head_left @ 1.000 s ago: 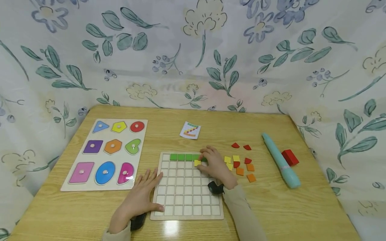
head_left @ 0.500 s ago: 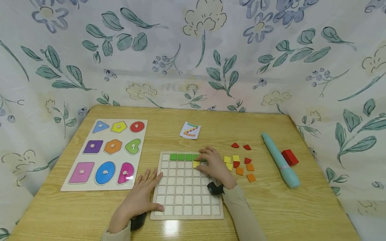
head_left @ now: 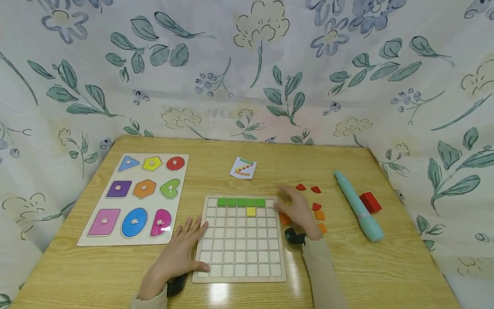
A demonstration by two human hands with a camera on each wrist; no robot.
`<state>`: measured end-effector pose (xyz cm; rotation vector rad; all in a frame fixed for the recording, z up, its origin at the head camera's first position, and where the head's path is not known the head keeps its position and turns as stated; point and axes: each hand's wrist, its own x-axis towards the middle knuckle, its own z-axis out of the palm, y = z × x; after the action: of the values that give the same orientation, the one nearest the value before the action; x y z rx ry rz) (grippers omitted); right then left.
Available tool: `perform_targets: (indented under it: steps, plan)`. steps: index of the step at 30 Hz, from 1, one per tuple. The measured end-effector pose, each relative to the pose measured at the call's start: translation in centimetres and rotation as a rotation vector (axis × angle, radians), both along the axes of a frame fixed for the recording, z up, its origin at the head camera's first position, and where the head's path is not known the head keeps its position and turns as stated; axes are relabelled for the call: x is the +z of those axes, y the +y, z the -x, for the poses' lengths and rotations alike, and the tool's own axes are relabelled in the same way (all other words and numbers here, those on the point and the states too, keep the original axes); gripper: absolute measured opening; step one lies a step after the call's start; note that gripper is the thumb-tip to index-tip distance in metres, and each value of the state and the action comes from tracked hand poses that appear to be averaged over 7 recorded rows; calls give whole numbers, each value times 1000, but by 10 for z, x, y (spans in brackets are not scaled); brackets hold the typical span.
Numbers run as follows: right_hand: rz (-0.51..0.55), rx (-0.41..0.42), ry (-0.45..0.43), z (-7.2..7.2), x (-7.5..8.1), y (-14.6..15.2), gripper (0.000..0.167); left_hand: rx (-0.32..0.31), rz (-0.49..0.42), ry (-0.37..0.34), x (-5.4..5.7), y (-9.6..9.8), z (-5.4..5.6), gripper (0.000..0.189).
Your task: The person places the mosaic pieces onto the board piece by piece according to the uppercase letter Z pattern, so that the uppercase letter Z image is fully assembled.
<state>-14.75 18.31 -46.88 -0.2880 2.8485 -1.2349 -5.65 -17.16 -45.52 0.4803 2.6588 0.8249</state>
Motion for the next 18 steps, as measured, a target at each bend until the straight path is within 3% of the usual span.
perform_targets:
  steps: [9,18]
  plan:
    - [-17,-87,-1,-5,-4,38,44,6,10,-12,-1,1,0,113]
    - [-33,-74,-41,-13,-6,48,44,0,2,-4,-2,1,0,113]
